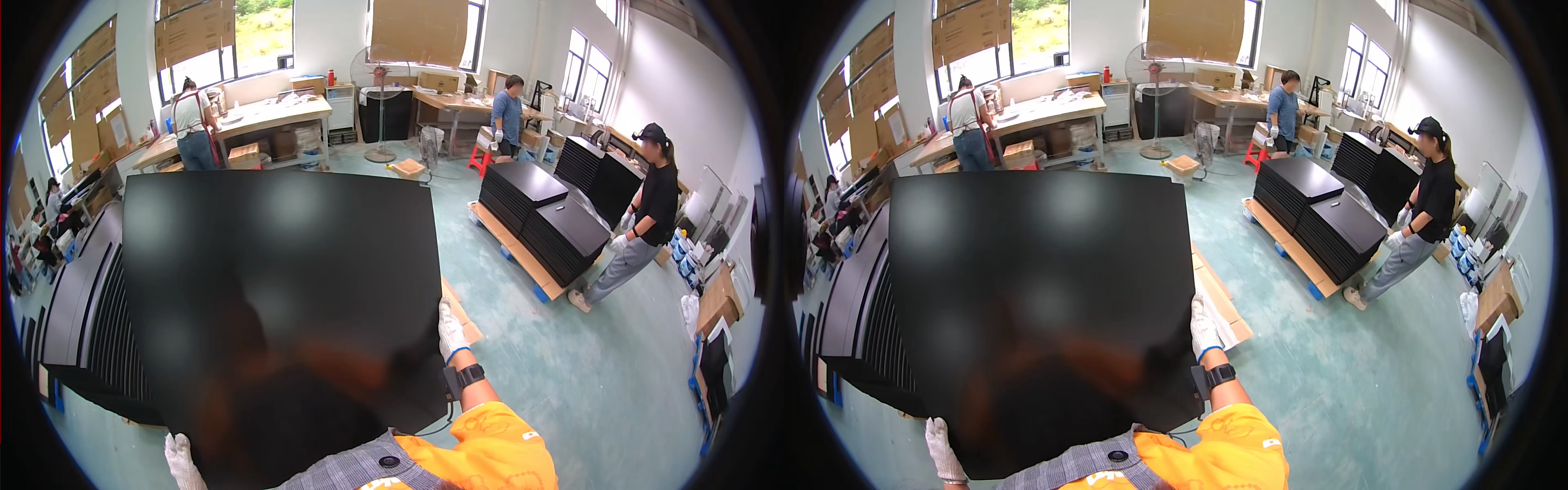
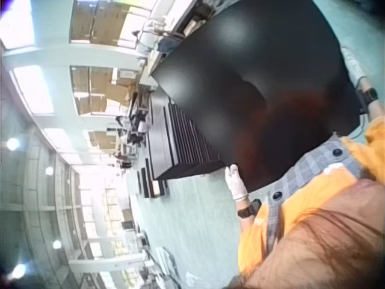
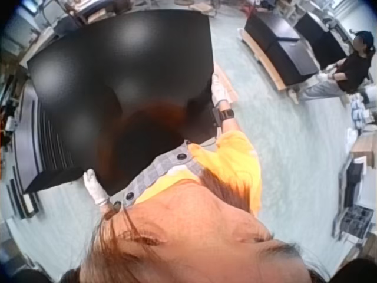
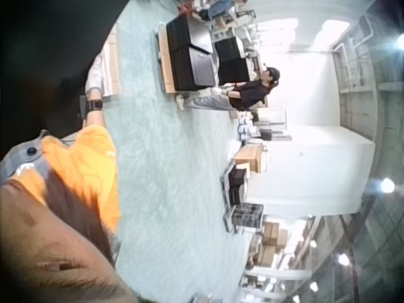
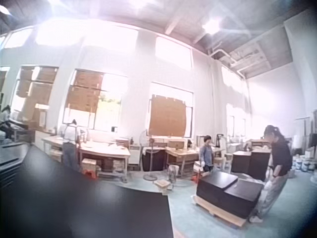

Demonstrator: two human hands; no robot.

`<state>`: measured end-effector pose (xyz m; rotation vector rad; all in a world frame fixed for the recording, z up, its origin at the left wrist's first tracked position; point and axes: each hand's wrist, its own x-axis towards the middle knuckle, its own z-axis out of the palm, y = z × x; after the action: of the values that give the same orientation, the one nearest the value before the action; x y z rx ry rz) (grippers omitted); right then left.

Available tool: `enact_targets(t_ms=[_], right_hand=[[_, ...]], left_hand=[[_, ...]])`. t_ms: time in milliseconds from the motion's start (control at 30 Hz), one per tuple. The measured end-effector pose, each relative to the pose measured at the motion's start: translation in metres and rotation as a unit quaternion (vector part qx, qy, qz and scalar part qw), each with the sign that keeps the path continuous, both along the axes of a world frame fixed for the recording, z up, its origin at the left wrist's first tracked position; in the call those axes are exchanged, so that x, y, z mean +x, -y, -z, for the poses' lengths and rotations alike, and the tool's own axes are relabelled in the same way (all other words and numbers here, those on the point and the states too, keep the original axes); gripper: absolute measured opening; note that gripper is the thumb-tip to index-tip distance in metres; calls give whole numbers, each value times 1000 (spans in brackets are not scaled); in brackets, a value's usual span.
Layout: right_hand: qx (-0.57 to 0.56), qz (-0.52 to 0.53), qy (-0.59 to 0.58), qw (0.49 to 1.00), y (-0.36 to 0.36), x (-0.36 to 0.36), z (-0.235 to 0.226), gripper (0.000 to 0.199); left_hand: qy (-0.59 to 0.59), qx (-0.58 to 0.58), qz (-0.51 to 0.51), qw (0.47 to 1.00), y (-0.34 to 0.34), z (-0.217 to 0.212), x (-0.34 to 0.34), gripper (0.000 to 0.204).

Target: Moving and stacking large black metal or plastic panels in a manufacturing environment.

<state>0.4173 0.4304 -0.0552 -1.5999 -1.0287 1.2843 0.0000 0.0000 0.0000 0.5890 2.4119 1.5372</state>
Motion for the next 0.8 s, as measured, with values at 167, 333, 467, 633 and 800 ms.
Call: enact_targets(t_ms=[167,333,467,633,800], right_hand=[[-1,-15,46,999,-8,11,16,71],[-12,-59,71,996,-1,4,-1,73],[-23,-22,72,997,-2,-5,-4,74],[-28,-40,98,994,5,-6,-7,89],[34,-33,-52,998,-1,-27,-3,70]], left_hand=[[0,-6,0,1000,-2,0,5,80],[-12,-11,1,1000,-10,-5,-1,79],[-22,-35,1,999,-8,-8,-2,78],[-30,-46,-20,998,-12,-11,-5,75],[0,24,18,1000,-11,-21,8,52]])
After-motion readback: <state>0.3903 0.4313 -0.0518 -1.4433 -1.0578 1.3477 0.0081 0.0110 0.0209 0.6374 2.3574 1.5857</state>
